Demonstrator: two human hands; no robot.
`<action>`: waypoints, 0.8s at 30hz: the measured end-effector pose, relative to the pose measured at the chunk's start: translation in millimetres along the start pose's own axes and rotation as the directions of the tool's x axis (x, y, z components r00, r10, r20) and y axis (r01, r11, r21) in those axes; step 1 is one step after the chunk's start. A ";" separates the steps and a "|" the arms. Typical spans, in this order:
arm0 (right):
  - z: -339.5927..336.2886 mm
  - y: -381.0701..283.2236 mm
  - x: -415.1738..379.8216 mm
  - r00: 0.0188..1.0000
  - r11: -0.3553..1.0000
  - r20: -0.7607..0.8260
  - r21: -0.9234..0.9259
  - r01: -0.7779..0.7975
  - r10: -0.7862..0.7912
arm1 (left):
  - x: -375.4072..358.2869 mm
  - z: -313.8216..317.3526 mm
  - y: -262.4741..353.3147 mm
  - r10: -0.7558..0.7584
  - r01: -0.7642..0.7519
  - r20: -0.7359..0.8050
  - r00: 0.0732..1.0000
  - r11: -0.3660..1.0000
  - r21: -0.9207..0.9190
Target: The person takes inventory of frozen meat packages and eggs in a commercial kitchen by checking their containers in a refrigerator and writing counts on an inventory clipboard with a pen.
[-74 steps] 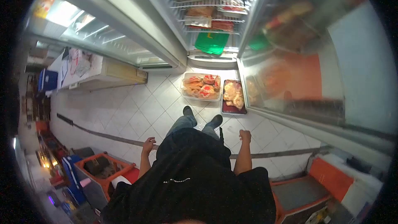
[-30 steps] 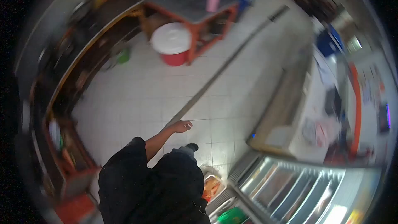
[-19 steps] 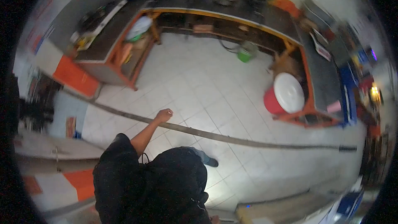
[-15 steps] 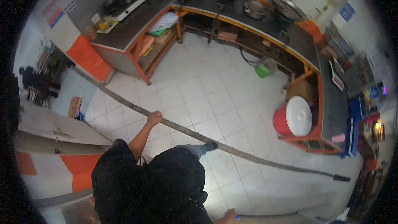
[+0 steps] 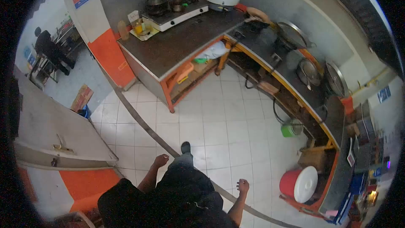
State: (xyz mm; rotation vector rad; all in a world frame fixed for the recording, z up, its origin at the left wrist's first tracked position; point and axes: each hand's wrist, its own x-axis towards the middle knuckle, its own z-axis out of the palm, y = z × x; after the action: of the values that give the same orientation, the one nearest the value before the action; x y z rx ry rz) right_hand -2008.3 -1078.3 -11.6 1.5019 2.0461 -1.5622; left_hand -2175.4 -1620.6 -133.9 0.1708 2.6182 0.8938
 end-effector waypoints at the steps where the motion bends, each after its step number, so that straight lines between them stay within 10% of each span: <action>1: 27.3 -25.0 21.4 0.997 0.997 0.070 -0.069 0.027 -0.022 | 17.1 -18.1 -18.1 -0.024 0.023 -0.037 0.999 1.000 -0.019; 3: 78.8 -102.8 83.6 0.973 0.970 0.216 -0.209 0.123 -0.077 | 60.8 -48.1 -49.1 -0.077 0.067 -0.138 0.987 0.995 -0.078; 4: 112.9 -128.4 141.5 0.935 0.869 0.260 -0.371 0.329 -0.242 | 63.7 -93.4 -23.6 -0.433 0.316 -0.090 0.897 0.770 -0.554; 7: 208.8 -261.3 173.8 0.720 0.578 0.362 -0.431 0.693 -0.593 | 72.6 -186.1 0.5 -0.590 0.265 -0.165 0.790 0.573 -0.775; 15: 407.5 -571.1 146.3 0.552 0.590 0.611 -0.165 0.790 -0.568 | 39.6 -168.7 -44.7 -0.867 0.249 -0.115 0.485 0.263 -0.932; 21: 540.6 -850.4 89.3 -0.138 -0.003 0.506 0.258 0.966 -0.851 | 49.4 -145.7 33.3 -0.978 0.334 0.188 0.092 -0.148 -0.931; 24: 614.5 -1011.9 66.0 -0.164 -0.013 0.540 0.272 0.962 -0.825 | 102.8 -143.2 70.0 -0.988 0.275 0.152 0.020 -0.141 -0.951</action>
State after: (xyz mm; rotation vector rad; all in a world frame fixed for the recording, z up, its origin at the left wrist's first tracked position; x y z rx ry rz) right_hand -3075.7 -1476.4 317.1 -1.0600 2.6834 -1.4965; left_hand -2325.2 -1622.7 -17.6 -2.3202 1.4573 1.6817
